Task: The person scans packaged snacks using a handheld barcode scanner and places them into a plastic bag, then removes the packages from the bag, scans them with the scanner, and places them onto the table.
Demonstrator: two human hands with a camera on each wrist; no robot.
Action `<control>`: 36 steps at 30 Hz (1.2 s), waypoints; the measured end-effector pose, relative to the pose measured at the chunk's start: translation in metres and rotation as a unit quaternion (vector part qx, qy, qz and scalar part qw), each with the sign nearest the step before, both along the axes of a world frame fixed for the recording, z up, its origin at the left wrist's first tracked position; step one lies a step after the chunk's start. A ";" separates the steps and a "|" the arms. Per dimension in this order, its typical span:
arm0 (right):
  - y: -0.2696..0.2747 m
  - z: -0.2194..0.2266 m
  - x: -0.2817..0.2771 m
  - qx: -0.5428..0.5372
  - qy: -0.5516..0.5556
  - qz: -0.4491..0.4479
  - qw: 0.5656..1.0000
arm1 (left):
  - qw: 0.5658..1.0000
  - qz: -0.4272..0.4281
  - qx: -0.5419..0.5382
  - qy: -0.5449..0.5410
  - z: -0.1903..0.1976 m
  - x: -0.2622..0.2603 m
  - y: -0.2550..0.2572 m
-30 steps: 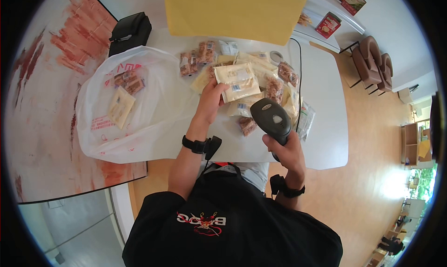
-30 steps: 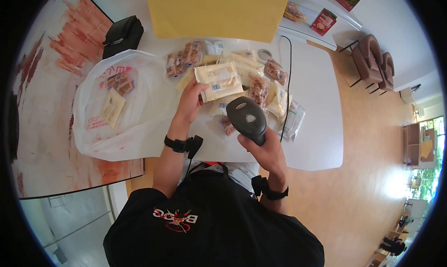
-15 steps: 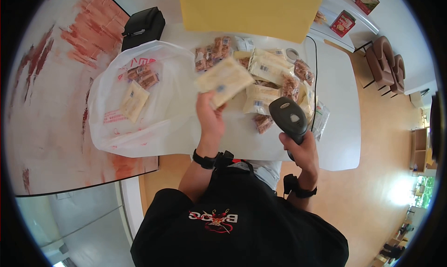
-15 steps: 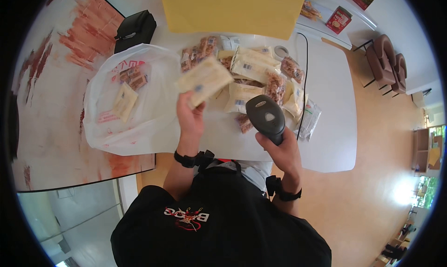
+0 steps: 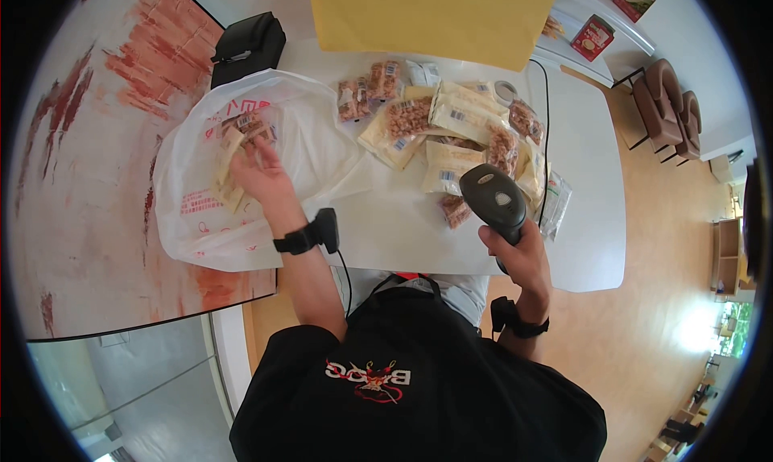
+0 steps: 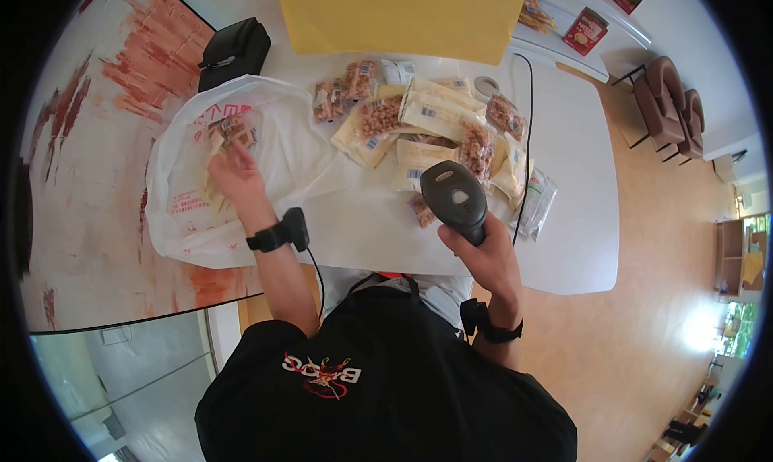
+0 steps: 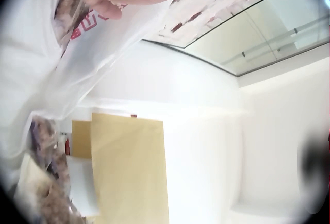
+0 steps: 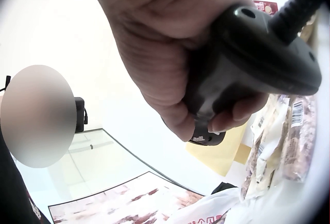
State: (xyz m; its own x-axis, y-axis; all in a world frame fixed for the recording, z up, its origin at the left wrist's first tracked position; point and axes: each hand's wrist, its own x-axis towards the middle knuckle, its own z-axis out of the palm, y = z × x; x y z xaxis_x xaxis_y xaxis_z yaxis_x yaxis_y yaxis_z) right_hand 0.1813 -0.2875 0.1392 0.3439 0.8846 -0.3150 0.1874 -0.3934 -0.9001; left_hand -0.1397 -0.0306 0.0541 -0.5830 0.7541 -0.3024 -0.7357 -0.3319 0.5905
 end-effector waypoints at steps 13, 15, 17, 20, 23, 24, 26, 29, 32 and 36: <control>0.001 -0.008 0.003 0.030 0.023 -0.028 0.999 | 0.486 -0.540 0.029 0.687 0.009 0.155 -0.071; 0.001 -0.010 0.003 0.021 0.023 -0.040 0.999 | 0.465 -0.549 0.021 0.694 0.010 0.162 -0.068; 0.002 -0.013 0.003 0.013 0.025 -0.052 0.998 | 0.445 -0.555 -0.005 0.703 0.002 0.168 -0.061; 0.007 -0.018 0.003 0.002 0.032 -0.062 0.998 | 0.467 -0.587 0.008 0.662 -0.012 0.172 -0.045; 0.012 -0.028 0.003 0.041 0.054 -0.084 0.994 | 0.558 -0.657 0.030 0.506 -0.020 0.172 -0.037; 0.013 -0.030 0.003 0.045 0.061 -0.091 0.993 | 0.558 -0.659 0.031 0.504 -0.022 0.171 -0.036; 0.015 -0.032 0.005 0.046 0.067 -0.102 0.991 | 0.576 -0.698 0.027 0.424 -0.016 0.168 -0.036; 0.013 -0.032 0.008 0.024 0.076 -0.119 0.990 | 0.596 -0.690 0.073 0.405 -0.020 0.165 -0.034; 0.013 -0.031 0.008 0.055 0.136 -0.117 0.982 | 0.617 -0.706 0.035 0.345 -0.015 0.161 -0.033; 0.013 -0.036 0.007 0.074 0.154 -0.116 0.978 | 0.669 -0.705 0.024 0.232 -0.005 0.152 -0.039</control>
State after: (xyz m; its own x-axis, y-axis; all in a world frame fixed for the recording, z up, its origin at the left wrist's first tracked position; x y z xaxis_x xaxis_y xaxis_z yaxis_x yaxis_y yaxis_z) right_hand 0.1888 -0.2748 0.1034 0.4500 0.8375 -0.3100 -0.1811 -0.2543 -0.9500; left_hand 0.0122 -0.0692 0.0489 0.6972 0.6553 -0.2906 -0.0785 0.4727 0.8777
